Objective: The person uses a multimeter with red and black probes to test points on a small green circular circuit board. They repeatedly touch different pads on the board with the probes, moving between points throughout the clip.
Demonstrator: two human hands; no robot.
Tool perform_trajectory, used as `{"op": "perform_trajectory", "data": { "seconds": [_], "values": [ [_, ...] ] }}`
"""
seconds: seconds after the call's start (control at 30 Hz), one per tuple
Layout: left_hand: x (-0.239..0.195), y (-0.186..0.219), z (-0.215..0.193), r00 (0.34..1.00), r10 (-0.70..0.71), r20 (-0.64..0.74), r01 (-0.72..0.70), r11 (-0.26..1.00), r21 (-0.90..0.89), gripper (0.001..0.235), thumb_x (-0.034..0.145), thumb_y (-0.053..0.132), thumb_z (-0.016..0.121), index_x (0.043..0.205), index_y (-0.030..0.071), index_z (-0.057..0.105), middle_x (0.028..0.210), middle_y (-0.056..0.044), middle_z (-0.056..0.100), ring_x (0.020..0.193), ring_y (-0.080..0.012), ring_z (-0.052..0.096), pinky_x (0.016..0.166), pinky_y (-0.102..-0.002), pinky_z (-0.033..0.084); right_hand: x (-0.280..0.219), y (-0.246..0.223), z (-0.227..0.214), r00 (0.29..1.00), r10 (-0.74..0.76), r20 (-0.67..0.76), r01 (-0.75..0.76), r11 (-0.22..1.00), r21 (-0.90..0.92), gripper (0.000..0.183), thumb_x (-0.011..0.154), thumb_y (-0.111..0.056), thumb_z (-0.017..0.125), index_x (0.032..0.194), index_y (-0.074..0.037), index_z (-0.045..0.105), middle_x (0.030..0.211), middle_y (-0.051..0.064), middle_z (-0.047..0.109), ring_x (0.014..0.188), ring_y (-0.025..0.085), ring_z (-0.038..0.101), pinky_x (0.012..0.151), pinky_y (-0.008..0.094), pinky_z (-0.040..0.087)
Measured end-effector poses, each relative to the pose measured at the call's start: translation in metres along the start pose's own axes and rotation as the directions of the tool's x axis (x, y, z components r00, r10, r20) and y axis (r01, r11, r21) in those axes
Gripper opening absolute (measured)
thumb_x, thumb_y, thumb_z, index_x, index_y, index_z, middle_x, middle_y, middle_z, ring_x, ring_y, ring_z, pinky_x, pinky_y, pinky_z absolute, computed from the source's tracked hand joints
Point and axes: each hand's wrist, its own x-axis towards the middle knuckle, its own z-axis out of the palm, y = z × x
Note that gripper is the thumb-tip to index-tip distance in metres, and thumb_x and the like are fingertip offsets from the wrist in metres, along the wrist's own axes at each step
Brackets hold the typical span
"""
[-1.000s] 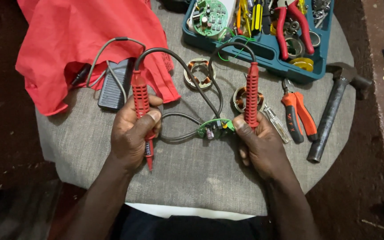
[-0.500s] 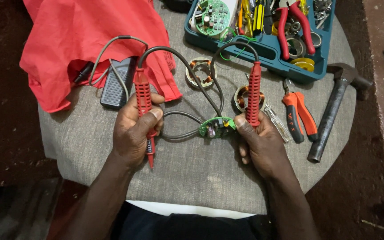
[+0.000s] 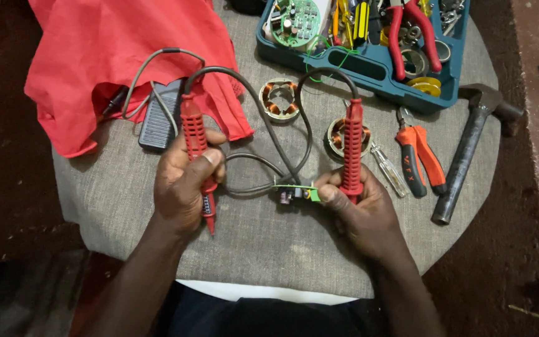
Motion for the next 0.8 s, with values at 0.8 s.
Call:
{"op": "perform_trajectory", "data": {
  "seconds": [0.8],
  "values": [
    [-0.014, 0.052, 0.036, 0.895, -0.284, 0.344, 0.018, 0.793, 0.609, 0.021, 0.085, 0.026, 0.072, 0.104, 0.017, 0.072, 0.109, 0.005, 0.078, 0.095, -0.0097, 0.075, 0.087, -0.031, 0.06, -0.014, -0.011, -0.001, 0.988, 0.15, -0.025, -0.145, 0.874, -0.463, 0.022, 0.087, -0.015, 0.086, 0.098, -0.011, 0.068, 0.089, 0.004, 0.074, 0.078, 0.016, 0.069, 0.071, 0.031, 0.062]
  ]
}}
